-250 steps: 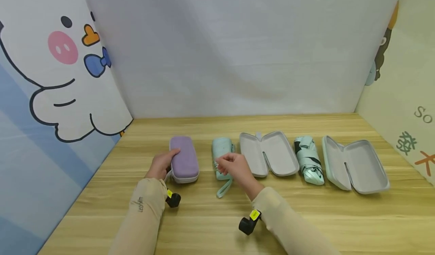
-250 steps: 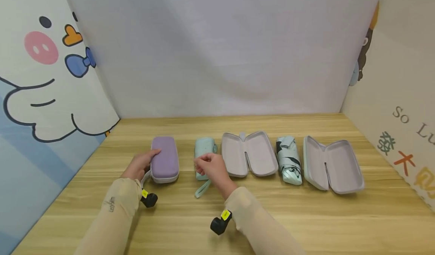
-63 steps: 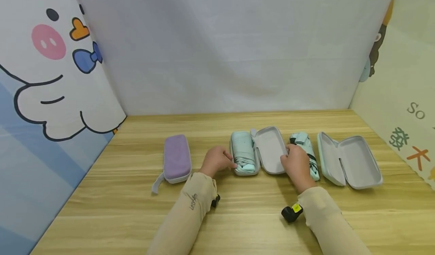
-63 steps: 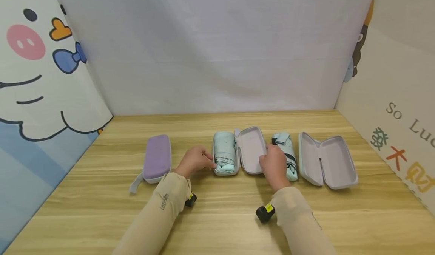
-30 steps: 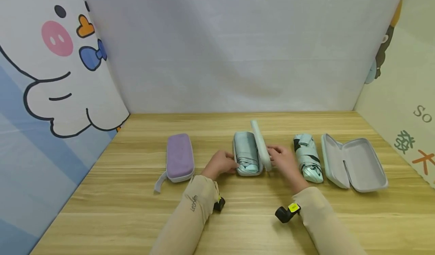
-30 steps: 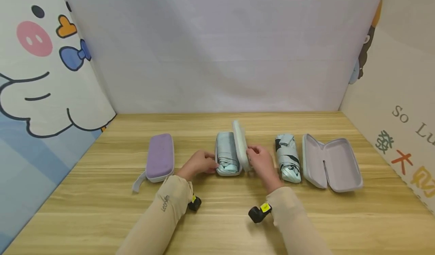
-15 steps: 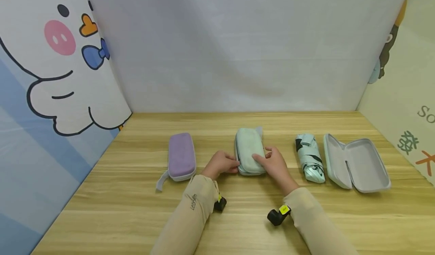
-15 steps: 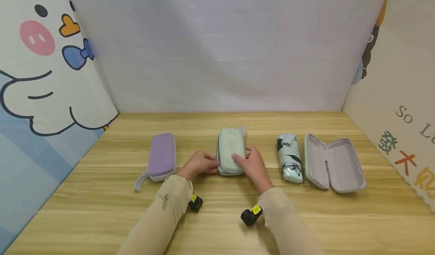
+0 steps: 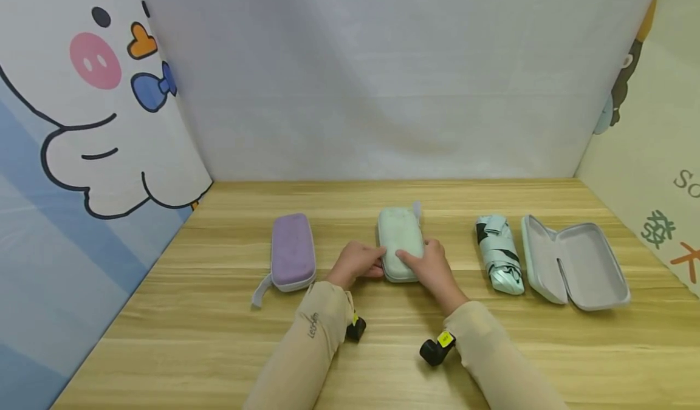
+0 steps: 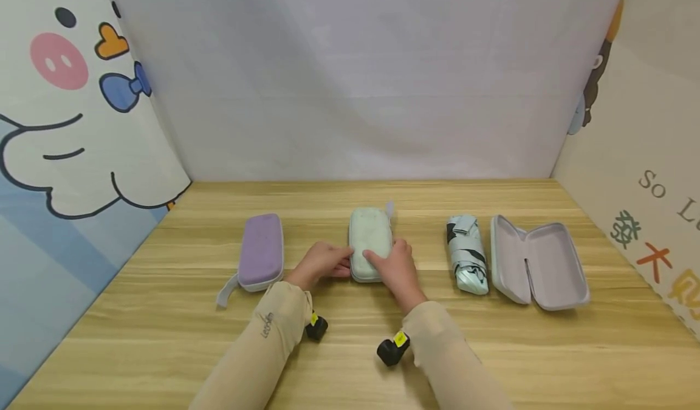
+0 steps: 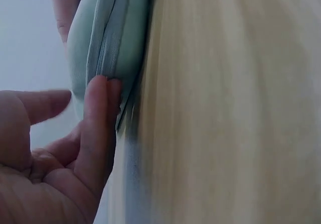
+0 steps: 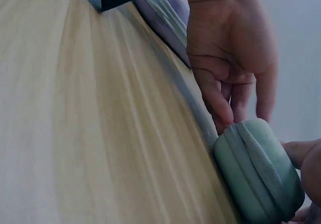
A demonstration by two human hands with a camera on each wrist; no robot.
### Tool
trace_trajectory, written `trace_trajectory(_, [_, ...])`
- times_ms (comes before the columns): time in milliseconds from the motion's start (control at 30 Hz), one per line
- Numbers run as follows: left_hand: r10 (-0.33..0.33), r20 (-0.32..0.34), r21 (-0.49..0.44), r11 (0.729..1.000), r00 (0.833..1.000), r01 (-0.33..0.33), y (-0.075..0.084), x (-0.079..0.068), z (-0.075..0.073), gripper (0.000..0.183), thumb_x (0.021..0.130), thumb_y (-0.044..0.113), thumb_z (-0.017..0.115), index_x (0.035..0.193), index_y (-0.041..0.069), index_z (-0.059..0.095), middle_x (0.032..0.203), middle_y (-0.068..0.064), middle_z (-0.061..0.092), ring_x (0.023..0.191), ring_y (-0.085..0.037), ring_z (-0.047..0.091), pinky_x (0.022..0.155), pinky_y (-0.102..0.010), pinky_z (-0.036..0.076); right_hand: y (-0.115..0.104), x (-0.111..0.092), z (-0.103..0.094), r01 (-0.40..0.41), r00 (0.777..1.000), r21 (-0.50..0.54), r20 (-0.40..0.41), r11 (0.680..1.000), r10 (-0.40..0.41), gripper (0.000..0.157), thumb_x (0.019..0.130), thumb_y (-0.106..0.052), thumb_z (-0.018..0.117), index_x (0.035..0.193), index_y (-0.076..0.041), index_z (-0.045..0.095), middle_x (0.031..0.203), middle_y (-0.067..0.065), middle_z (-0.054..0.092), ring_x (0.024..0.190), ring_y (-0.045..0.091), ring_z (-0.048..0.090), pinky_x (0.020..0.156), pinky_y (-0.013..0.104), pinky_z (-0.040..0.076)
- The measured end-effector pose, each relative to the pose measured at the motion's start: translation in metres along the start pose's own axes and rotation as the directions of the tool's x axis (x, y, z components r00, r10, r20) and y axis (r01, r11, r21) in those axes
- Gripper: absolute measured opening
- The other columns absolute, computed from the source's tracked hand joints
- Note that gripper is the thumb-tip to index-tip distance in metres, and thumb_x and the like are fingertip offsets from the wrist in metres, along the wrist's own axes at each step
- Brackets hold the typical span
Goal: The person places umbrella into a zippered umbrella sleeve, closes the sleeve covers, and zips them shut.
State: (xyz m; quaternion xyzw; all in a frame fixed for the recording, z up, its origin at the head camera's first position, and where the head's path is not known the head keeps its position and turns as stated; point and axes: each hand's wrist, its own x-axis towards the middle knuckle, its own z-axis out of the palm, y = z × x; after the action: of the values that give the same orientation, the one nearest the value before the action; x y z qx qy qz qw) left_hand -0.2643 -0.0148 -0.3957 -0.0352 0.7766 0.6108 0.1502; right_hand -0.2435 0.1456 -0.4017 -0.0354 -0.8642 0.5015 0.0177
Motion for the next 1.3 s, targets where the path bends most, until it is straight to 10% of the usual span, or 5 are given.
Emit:
trace_trajectory(767, [-0.027,-0.095,0.081,0.996,0.995,0.035,0.009,0.0,0.019,0.061,0.079,0.044,0.066,0.109,-0.008,0.058,0.091,-0.01,0.058,0.077,-0.019,0.054,0.066,-0.028,0.046,-0.004,-0.006,-0.002,0.075,0.997,0.034,0.032,0.997,-0.076,0.047,0.091,-0.025,0.061,0.111,0.016,0.05,0.101,0.022,0.05,0.086,0.027,0.051,0.074,0.037,0.045])
trace_trajectory(1300, [-0.019,-0.014,-0.182,0.983,1.0,0.016,0.005,0.005,0.015,0.057,0.081,0.04,0.068,0.109,-0.009,0.059,0.09,-0.012,0.067,0.077,-0.017,0.065,0.071,-0.032,0.053,0.001,0.005,-0.031,0.019,1.0,0.075,0.0,0.997,-0.019,0.035,0.1,-0.015,0.041,0.121,0.009,0.054,0.106,0.022,0.059,0.096,0.029,0.056,0.079,0.035,0.047])
